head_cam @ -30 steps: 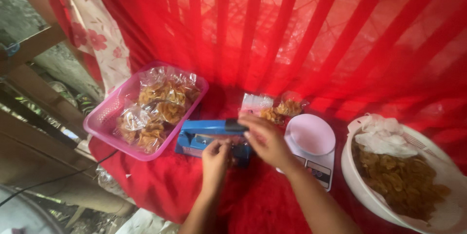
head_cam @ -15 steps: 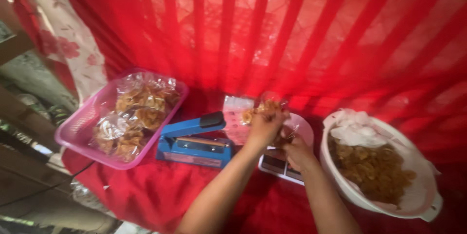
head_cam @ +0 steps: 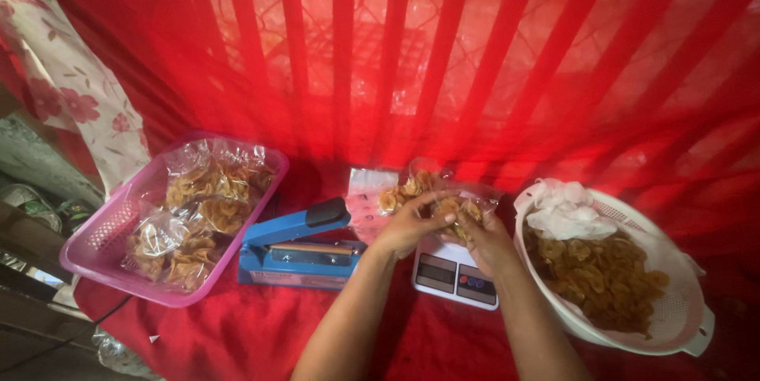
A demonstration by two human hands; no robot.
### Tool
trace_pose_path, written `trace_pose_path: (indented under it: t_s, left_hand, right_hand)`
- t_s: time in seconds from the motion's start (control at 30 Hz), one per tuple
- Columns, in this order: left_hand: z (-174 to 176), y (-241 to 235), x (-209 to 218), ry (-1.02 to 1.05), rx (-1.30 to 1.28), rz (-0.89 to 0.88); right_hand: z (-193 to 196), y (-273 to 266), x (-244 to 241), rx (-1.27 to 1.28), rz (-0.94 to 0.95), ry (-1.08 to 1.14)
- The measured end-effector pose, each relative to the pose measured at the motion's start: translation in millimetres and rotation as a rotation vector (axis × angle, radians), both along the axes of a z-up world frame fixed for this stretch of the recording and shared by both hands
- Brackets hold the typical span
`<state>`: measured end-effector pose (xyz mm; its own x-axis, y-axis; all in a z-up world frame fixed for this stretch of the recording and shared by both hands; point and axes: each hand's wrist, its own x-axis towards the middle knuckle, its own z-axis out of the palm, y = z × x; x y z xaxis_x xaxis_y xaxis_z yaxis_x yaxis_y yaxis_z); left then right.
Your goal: The person weighs dried snacks on a digital scale, places them into clear plastic bags, and seals the bags using a handheld heat sealer. The sealed packages are then placed into a pink basket.
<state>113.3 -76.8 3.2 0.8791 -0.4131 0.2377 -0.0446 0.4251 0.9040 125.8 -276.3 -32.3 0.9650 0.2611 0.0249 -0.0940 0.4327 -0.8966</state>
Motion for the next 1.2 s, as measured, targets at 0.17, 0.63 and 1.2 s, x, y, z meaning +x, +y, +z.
trace_pose_path:
  t_s: [0.17, 0.63, 1.2]
  left_hand:
    - [-1, -3, -1, 0.101, -0.068, -0.025]
    - [-1, -4, 1, 0.103, -0.058, 0.008]
    - [112, 132, -70, -0.254, 0.174, 0.963]
  right_hand:
    - [4, 5, -5, -0.128, -0.11, 0.127]
    - [10, 8, -11, -0.135, -0.088, 0.079]
    - [-16, -11, 2, 0.071, 0.064, -0.145]
